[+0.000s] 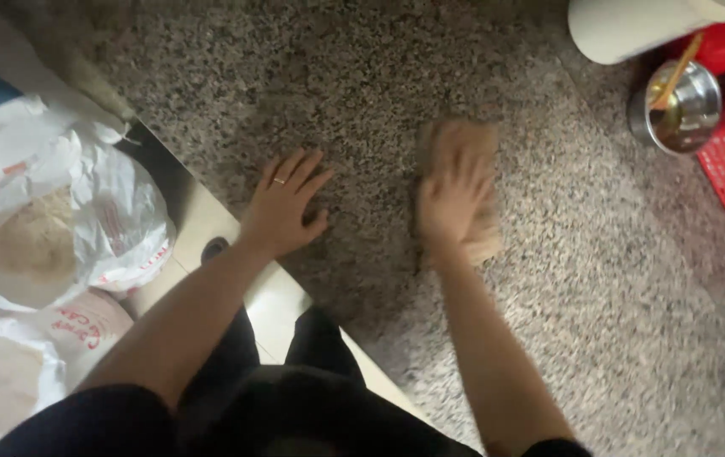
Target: Wiping down a kitchen countertop with a damp cloth.
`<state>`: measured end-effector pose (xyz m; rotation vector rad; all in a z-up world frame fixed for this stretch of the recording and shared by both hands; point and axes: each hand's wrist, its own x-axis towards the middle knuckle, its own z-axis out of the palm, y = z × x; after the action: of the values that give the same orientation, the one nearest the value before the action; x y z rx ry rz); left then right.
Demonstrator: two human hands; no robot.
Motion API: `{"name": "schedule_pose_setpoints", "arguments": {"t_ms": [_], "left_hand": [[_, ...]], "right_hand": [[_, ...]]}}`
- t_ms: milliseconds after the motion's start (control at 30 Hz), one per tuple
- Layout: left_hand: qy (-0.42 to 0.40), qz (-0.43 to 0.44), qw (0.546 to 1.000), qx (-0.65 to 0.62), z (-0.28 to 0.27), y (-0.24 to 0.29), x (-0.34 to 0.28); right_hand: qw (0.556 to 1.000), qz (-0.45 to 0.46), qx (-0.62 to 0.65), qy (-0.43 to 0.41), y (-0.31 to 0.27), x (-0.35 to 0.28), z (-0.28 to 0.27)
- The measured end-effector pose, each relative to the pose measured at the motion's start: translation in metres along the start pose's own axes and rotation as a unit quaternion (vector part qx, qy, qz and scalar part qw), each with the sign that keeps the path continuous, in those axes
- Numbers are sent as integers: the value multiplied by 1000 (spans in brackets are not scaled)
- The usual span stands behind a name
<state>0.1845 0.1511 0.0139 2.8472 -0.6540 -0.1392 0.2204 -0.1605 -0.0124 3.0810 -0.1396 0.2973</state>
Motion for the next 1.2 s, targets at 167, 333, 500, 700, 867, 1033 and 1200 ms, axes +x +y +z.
{"name": "schedule_pose_setpoints", "arguments": {"t_ms": [167,333,500,700,867,1033,1200], "left_hand": [[83,36,990,-108,10,-7,-1],[91,33,948,-303,17,-26,-3],[161,115,920,-337,-23,-78,13],[134,105,971,-169,-56,-181,61],[126,47,989,-57,-35,-246,74],[127,16,989,-69,-57,-227,73],[-24,-63,997,-27,-66,-224,82]], "right_hand": [[983,7,74,-166,-119,-102,-22],[985,-10,48,-166,-173,-147,-44],[983,-13,48,-178,-173,-154,-41],[983,-49,67,-164,-168,-123,-60],[987,-89,76,-110,-136,-46,-47],[986,-36,147,-73,-98,48,-29],[990,24,74,-116,-57,129,-7]]}}
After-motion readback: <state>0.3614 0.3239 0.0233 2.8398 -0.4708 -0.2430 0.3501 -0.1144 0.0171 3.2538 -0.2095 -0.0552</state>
